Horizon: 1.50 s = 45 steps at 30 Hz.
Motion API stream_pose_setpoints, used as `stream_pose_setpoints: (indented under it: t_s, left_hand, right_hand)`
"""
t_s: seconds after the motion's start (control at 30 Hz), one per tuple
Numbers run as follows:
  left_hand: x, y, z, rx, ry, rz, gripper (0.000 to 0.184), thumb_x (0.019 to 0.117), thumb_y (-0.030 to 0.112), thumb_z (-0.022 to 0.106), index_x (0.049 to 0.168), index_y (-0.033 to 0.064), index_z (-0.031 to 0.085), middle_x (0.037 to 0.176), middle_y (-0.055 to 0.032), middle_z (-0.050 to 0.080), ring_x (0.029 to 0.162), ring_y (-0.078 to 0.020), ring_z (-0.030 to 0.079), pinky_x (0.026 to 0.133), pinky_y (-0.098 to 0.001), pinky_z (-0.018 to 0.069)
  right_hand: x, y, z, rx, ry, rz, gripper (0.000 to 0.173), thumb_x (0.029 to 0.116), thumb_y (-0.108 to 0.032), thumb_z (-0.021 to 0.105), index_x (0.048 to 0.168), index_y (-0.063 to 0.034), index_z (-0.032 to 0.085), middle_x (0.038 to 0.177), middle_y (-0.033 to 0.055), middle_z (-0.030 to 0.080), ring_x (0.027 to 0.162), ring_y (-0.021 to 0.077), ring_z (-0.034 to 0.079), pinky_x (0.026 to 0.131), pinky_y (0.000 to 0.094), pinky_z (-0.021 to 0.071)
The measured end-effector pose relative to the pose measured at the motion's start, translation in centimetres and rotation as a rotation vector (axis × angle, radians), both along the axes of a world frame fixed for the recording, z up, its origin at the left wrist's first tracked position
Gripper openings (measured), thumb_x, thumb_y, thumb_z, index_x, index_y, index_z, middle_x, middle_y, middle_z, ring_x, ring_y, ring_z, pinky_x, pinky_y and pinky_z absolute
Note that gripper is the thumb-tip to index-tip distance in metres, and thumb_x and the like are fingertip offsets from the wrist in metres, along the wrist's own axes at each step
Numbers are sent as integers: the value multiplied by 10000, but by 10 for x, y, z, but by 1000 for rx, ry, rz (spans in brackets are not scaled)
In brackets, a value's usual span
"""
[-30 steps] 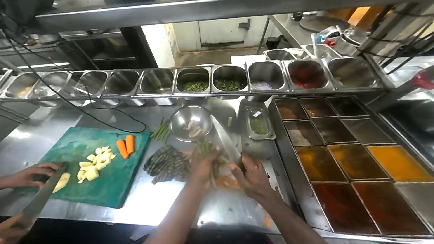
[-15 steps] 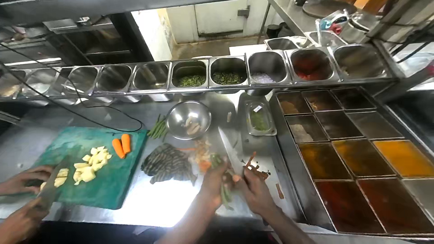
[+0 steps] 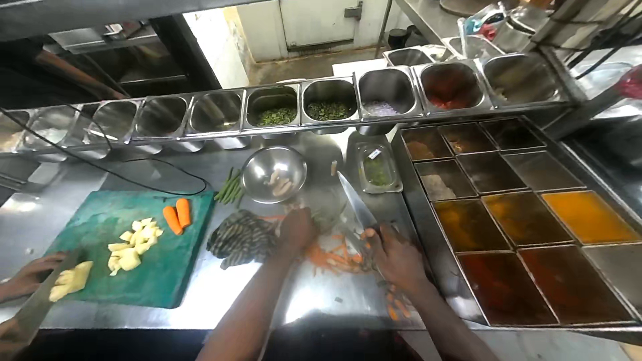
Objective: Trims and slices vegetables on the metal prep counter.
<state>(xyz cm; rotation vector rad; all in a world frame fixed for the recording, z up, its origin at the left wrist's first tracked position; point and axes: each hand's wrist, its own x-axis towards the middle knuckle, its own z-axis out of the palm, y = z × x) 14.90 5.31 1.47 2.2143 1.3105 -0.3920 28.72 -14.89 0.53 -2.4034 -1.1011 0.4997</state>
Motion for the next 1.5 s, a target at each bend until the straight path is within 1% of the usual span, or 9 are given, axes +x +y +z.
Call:
stream_pose_setpoints:
  t_s: [0.17,0.3,0.4,0.67,0.93,1.0,1.13,1.27,1.5]
  left_hand:
    - [1,2,-1,-37,-9,-26,367,925,390,703,1116,76,700,1065,-175,710,1027,-361,689,873,-600,551]
    - [-16,-13,44,-22,-267,-51,385,947,319,720,1251,88,672,1159,-162,682,1061,-330,670,937,-574,537]
    - [-32,-29,61,-14,-443,-123,307,961,236,710,1247,131,671,1046,-100,721,937,-249,700,867,-513,570]
    - [-54,-50,53,-145,-909,-186,209,888,134,756,1092,143,713,913,39,747,811,-71,708,755,-298,616]
    - [-60,-50,27,698,-965,-489,232,809,50,721,1025,129,751,1075,-52,741,986,-198,727,820,-390,629]
    - [-58,-53,24,451,-1099,-143,203,863,51,670,1050,51,749,1021,-31,758,907,-102,724,804,-298,619]
    - [-45,-58,52,-672,-1338,851,149,1070,154,523,1124,41,604,858,-98,673,474,-83,503,423,-207,449]
    - [-45,-59,46,-1002,-1350,963,198,1087,209,476,1066,47,589,817,-60,616,448,-57,469,405,-179,442]
    - [-40,-72,46,-1091,-1340,1007,223,1086,182,458,988,34,593,744,-64,599,443,-69,479,412,-182,456]
  right_hand:
    - [6,4,-5,62,-170,-74,501,1046,-482,452,1140,-36,660,947,192,706,834,412,710,675,594,555]
    - [11,13,17,4,318,-58,610,972,-626,558,1241,-81,607,968,138,691,906,316,688,821,563,547]
    - [1,25,24,151,662,10,533,914,-556,694,1119,-71,611,869,73,629,789,206,624,739,439,531]
    - [-23,39,37,360,886,206,410,986,-542,562,974,-134,602,700,-12,553,552,85,504,528,263,445]
    - [-34,26,34,249,1012,161,432,1044,-514,423,935,-132,594,677,-45,484,487,63,433,460,229,404]
    - [-34,21,29,286,1026,152,406,1038,-508,437,998,-134,590,710,-44,495,496,61,445,452,221,417]
    - [-26,16,19,291,703,267,650,899,-710,570,1144,-108,608,794,-15,587,669,102,590,631,328,530]
    - [-34,19,17,287,432,315,836,761,-873,581,1087,-105,635,794,5,620,744,163,624,728,457,542]
    - [-47,23,7,545,86,307,757,921,-799,413,994,-89,664,702,14,634,637,162,650,580,444,559]
